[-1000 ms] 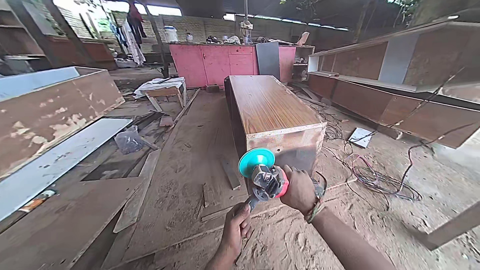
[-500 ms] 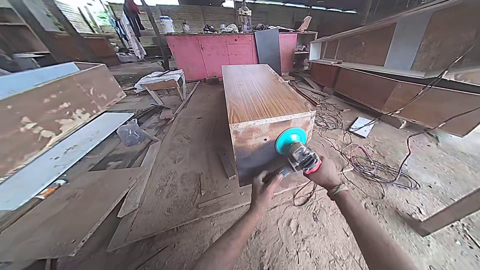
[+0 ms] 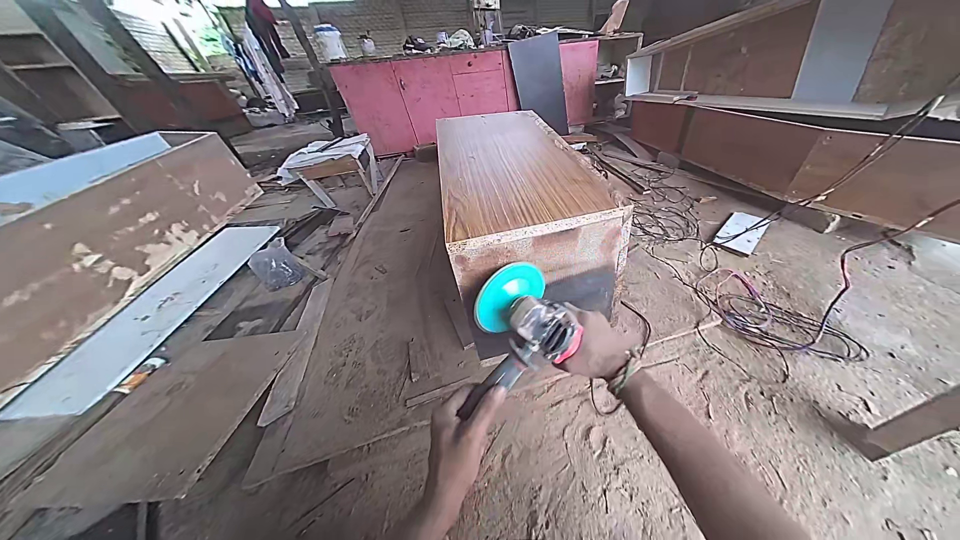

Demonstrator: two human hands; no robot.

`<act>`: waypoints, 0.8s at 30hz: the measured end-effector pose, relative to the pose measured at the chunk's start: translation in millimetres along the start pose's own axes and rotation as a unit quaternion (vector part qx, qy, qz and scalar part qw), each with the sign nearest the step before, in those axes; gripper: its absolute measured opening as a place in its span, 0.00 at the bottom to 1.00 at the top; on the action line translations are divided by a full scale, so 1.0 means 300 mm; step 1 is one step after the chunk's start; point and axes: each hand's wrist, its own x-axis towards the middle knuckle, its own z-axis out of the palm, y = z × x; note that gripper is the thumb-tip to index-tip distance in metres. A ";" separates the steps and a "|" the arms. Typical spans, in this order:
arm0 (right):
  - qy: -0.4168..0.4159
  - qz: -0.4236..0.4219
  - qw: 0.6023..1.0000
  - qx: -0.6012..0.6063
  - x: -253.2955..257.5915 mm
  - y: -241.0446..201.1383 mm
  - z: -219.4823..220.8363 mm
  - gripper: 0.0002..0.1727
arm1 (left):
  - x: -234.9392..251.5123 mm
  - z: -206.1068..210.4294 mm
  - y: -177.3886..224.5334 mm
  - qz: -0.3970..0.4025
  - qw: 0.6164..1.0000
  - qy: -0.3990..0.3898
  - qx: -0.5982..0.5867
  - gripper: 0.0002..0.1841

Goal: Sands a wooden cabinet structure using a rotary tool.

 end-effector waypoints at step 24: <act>0.031 0.265 0.943 -0.200 -0.214 0.226 -0.300 0.35 | 0.202 0.517 -0.178 -0.146 0.934 -0.261 -0.197 0.13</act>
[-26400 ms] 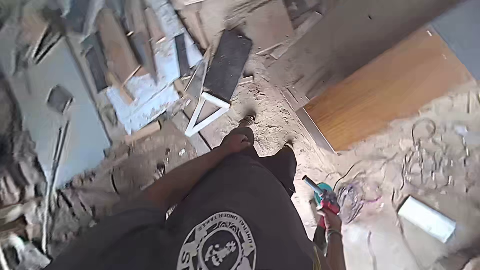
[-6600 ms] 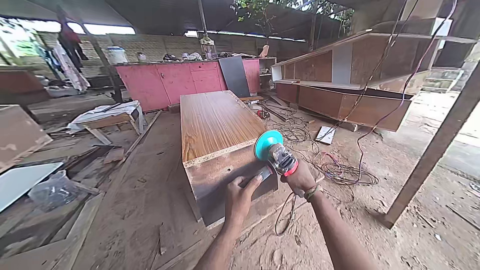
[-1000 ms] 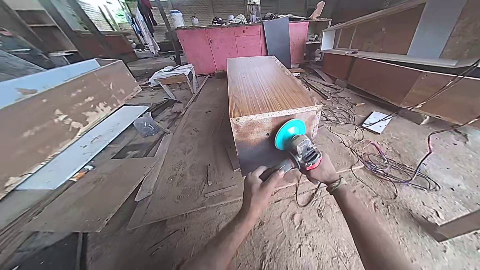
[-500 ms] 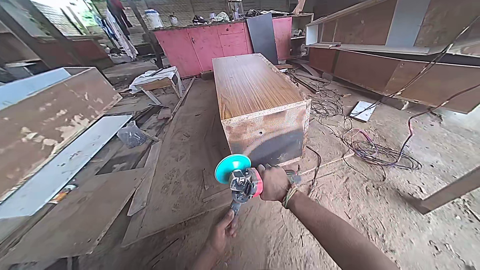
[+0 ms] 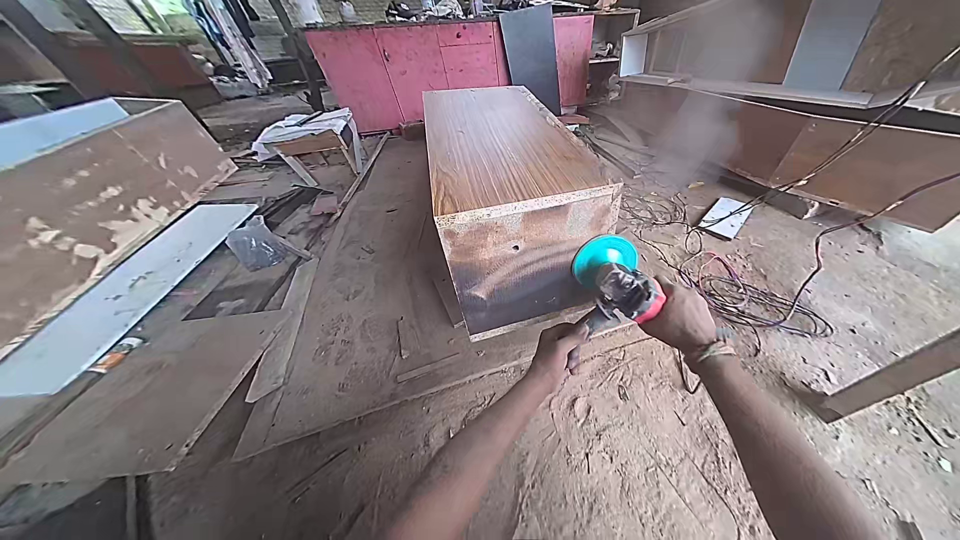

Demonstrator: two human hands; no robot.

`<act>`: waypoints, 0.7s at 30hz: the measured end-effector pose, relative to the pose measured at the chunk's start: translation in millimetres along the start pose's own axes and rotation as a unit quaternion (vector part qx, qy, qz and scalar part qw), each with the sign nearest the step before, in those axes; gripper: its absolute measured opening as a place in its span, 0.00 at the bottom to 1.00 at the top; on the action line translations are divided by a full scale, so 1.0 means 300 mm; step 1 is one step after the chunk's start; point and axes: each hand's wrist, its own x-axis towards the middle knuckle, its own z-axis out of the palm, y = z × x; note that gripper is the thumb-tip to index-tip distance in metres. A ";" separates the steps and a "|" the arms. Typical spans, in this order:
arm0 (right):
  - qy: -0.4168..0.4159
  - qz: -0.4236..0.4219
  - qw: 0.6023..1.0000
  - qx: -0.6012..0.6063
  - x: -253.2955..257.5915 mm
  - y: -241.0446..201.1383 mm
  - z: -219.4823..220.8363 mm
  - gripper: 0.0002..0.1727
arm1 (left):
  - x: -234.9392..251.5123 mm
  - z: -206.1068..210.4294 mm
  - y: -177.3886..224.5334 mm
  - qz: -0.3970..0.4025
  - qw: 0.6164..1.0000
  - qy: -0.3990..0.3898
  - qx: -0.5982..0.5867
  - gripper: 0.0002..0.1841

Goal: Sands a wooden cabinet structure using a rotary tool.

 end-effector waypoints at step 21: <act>-0.161 -0.289 0.944 0.006 -0.093 -0.516 0.345 0.36 | -0.485 -0.527 -0.169 0.068 0.983 0.154 -0.077 0.18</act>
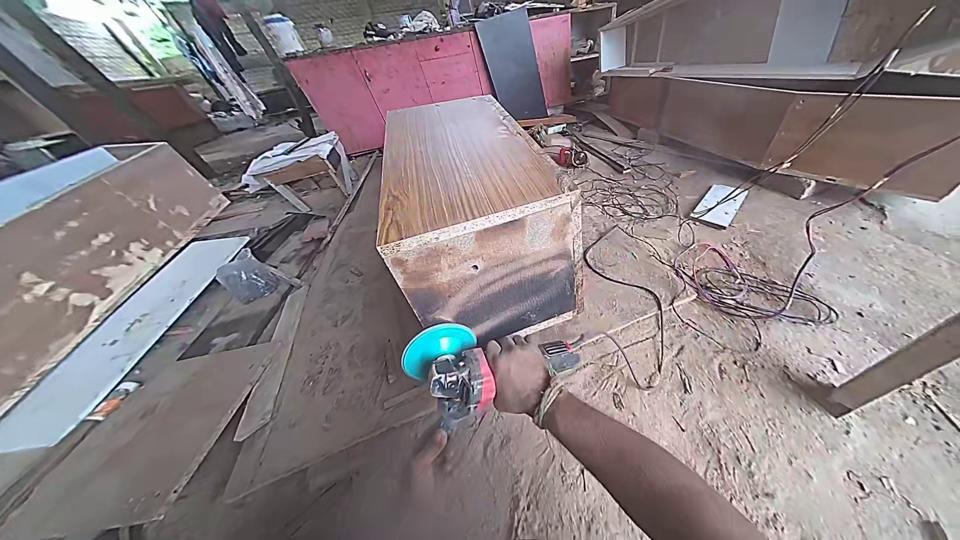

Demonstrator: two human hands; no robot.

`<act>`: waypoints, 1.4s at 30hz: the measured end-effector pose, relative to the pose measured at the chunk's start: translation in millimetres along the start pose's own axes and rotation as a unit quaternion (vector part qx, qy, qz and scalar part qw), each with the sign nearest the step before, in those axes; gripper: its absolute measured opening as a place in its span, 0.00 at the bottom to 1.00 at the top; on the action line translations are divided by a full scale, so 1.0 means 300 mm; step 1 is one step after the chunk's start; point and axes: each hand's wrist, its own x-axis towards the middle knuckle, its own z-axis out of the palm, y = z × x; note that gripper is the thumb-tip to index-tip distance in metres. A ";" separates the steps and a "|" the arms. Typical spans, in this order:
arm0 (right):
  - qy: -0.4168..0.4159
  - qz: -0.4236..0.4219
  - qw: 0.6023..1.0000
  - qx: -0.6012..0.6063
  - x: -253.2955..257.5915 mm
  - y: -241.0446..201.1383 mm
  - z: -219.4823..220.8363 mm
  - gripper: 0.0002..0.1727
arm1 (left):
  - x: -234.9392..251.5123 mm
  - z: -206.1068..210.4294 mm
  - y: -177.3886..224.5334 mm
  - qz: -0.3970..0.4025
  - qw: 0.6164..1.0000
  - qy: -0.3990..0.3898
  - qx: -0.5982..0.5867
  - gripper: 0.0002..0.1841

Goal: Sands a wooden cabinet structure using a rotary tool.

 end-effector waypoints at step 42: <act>0.184 0.191 0.956 0.127 -0.227 0.638 0.018 0.38 | 0.296 0.557 -0.084 0.129 0.819 -0.023 0.559 0.34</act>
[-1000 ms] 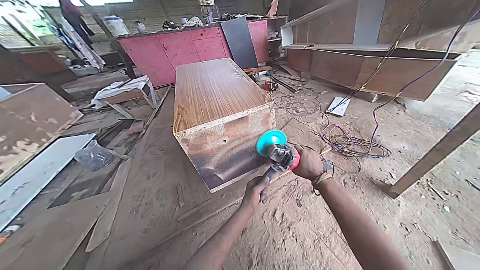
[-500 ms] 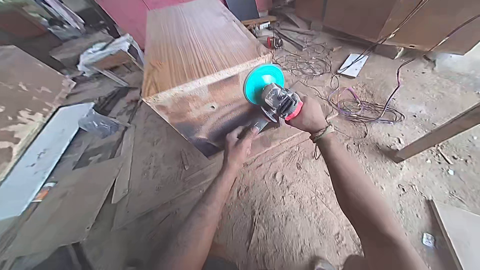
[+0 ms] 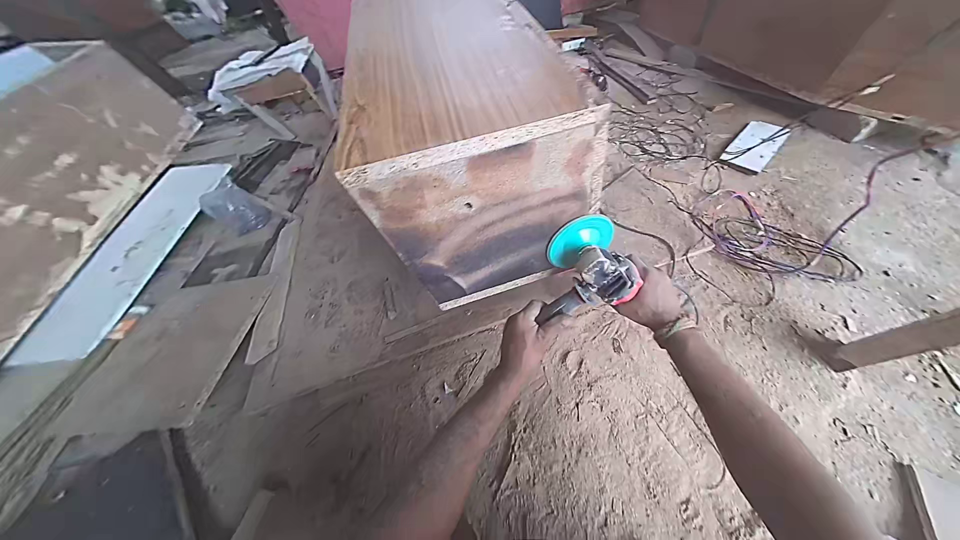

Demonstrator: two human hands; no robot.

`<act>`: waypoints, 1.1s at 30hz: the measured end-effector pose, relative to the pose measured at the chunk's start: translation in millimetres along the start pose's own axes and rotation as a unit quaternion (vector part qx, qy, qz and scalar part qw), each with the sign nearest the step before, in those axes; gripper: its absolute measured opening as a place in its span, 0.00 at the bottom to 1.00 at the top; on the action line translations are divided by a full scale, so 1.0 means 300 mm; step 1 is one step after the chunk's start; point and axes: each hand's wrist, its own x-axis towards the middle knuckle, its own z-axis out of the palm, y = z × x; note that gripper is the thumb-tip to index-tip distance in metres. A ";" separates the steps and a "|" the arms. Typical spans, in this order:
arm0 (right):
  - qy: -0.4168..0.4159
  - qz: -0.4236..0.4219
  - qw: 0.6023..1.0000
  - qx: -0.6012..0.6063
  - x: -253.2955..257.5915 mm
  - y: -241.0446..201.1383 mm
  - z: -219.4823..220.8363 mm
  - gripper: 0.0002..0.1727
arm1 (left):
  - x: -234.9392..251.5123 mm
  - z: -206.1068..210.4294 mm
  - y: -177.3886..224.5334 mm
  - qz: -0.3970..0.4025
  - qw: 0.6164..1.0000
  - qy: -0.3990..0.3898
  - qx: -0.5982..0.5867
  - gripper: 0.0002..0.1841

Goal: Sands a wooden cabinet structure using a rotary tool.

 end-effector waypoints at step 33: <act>-0.043 -0.049 0.995 -0.079 -0.068 -0.170 0.187 0.38 | -0.056 -0.127 -0.053 -0.095 0.948 -0.178 0.246 0.24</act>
